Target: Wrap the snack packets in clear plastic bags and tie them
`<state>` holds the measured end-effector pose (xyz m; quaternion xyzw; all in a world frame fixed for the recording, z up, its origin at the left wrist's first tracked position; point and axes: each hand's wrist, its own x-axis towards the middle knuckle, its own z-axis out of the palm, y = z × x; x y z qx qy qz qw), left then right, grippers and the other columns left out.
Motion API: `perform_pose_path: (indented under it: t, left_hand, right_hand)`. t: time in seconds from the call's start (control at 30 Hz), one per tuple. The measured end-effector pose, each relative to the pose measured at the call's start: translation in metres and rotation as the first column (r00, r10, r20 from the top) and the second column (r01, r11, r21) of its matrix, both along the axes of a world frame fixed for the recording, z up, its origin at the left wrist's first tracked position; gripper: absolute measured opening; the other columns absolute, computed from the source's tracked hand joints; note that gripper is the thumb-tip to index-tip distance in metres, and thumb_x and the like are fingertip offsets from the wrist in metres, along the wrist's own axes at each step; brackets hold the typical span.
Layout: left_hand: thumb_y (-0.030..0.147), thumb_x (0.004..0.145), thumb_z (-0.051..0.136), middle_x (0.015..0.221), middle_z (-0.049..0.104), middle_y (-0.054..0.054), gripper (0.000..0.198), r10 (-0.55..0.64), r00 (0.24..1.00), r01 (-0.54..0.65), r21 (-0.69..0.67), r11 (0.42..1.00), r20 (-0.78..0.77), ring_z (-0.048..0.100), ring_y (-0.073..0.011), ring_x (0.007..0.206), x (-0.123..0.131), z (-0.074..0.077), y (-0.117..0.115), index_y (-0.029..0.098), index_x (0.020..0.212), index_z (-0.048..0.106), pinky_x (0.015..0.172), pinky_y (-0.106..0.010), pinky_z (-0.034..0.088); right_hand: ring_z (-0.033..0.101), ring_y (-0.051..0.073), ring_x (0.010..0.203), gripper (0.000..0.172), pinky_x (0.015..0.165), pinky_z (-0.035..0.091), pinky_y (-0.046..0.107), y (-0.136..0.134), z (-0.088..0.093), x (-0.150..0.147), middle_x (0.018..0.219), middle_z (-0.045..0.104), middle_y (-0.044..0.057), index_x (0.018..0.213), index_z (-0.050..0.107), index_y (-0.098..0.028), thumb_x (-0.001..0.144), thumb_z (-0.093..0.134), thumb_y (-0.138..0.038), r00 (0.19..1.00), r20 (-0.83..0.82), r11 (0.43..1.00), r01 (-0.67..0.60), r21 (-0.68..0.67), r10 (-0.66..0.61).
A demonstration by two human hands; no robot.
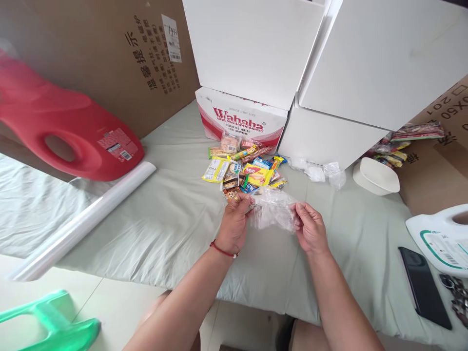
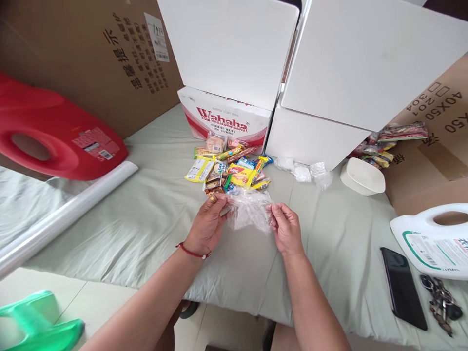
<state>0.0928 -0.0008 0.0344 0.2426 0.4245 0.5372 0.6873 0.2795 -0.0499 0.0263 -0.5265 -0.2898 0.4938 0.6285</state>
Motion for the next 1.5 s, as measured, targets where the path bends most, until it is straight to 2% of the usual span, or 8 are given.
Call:
perform_pose_path:
  t: [0.3, 0.43, 0.57, 0.77, 0.93, 1.1, 1.27, 1.5]
  left_hand:
    - [0.041, 0.075, 0.082, 0.076, 0.059, 0.004, 0.036, 0.126, 0.99, -0.13, 0.076, 0.989, 0.058, 0.055, -0.0082, 0.072, 0.005, -0.003, 0.005, 0.02, 0.079, 0.052, 0.068, -0.02, 0.048]
    - [0.035, 0.078, 0.078, 0.065, 0.049, 0.007, 0.034, 0.137, 0.981, -0.15, 0.095, 0.984, 0.134, 0.046, -0.0059, 0.057, 0.004, 0.002, 0.006, 0.021, 0.077, 0.047, 0.055, -0.017, 0.042]
    - [0.034, 0.078, 0.08, 0.061, 0.045, 0.009, 0.036, 0.051, 0.998, -0.055, 0.073, 0.996, 0.047, 0.033, -0.0031, 0.046, -0.006, 0.009, 0.004, 0.02, 0.076, 0.047, 0.042, -0.015, 0.027]
    - [0.034, 0.07, 0.085, 0.052, 0.041, 0.011, 0.037, -0.157, 0.987, 0.158, 0.015, 0.987, -0.029, 0.028, -0.002, 0.039, -0.023, 0.022, 0.005, 0.02, 0.076, 0.051, 0.039, -0.016, 0.025]
    - [0.034, 0.07, 0.081, 0.046, 0.033, 0.014, 0.033, -0.239, 0.971, 0.239, -0.016, 0.971, -0.029, 0.023, -0.0023, 0.036, -0.021, 0.029, 0.002, 0.021, 0.078, 0.052, 0.038, -0.017, 0.022]
    - [0.034, 0.073, 0.076, 0.045, 0.03, 0.014, 0.029, -0.282, 0.958, 0.28, -0.057, 0.958, -0.048, 0.021, -0.0018, 0.035, -0.017, 0.03, -0.001, 0.021, 0.077, 0.051, 0.039, -0.017, 0.019]
    - [0.037, 0.072, 0.076, 0.045, 0.03, 0.015, 0.031, -0.304, 0.95, 0.3, -0.066, 0.952, -0.066, 0.021, -0.0019, 0.035, -0.011, 0.027, -0.004, 0.022, 0.079, 0.05, 0.039, -0.018, 0.019]
    - [0.039, 0.069, 0.079, 0.044, 0.03, 0.015, 0.035, -0.336, 0.941, 0.333, -0.064, 0.941, -0.044, 0.021, -0.0022, 0.035, -0.008, 0.029, -0.007, 0.022, 0.079, 0.05, 0.038, -0.017, 0.019]
  right_hand:
    - [0.036, 0.005, 0.053, 0.036, 0.045, 0.029, 0.019, -0.026, 0.008, 0.01, 0.068, 0.053, -0.002, 0.081, 0.078, -0.02, 0.071, 0.088, -0.053, 0.998, 0.059, 0.997, 0.018, -0.079, -0.014]
    - [0.035, 0.005, 0.053, 0.037, 0.044, 0.029, 0.018, -0.046, 0.013, 0.016, 0.067, 0.05, -0.002, 0.08, 0.078, -0.02, 0.069, 0.09, -0.053, 0.997, 0.049, 0.991, 0.065, -0.118, -0.059]
    - [0.034, 0.005, 0.054, 0.038, 0.044, 0.027, 0.018, -0.069, 0.02, 0.03, 0.066, 0.048, -0.002, 0.081, 0.078, -0.018, 0.068, 0.091, -0.051, 0.999, 0.014, 0.985, 0.05, -0.168, -0.048]
    - [0.026, 0.003, 0.051, 0.047, 0.042, 0.018, 0.018, -0.102, 0.023, 0.061, 0.064, 0.045, -0.004, 0.079, 0.074, -0.015, 0.061, 0.094, -0.054, 1.0, 0.01, 0.959, 0.021, -0.281, -0.019]
    - [0.032, 0.006, 0.051, 0.054, 0.043, 0.021, 0.021, -0.11, 0.005, 0.074, 0.063, 0.049, -0.003, 0.079, 0.075, -0.016, 0.055, 0.093, -0.061, 0.955, 0.276, 0.92, 0.199, -0.339, -0.105]
    - [0.043, 0.012, 0.06, 0.051, 0.048, 0.033, 0.024, -0.11, 0.002, 0.066, 0.072, 0.059, 0.002, 0.083, 0.076, -0.021, 0.067, 0.084, -0.068, 0.861, 0.366, 0.895, 0.424, -0.136, -0.352]
    - [0.054, 0.021, 0.088, 0.058, 0.067, 0.049, 0.03, -0.101, 0.015, 0.041, 0.103, 0.069, 0.01, 0.103, 0.081, -0.024, 0.086, 0.061, -0.076, 0.93, 0.335, 0.976, 0.196, -0.1, -0.152]
    - [0.054, 0.025, 0.125, 0.071, 0.095, 0.049, 0.035, -0.069, 0.024, 0.033, 0.142, 0.06, 0.008, 0.135, 0.066, -0.033, 0.078, 0.073, -0.075, 0.94, 0.336, 0.991, 0.095, -0.094, -0.058]
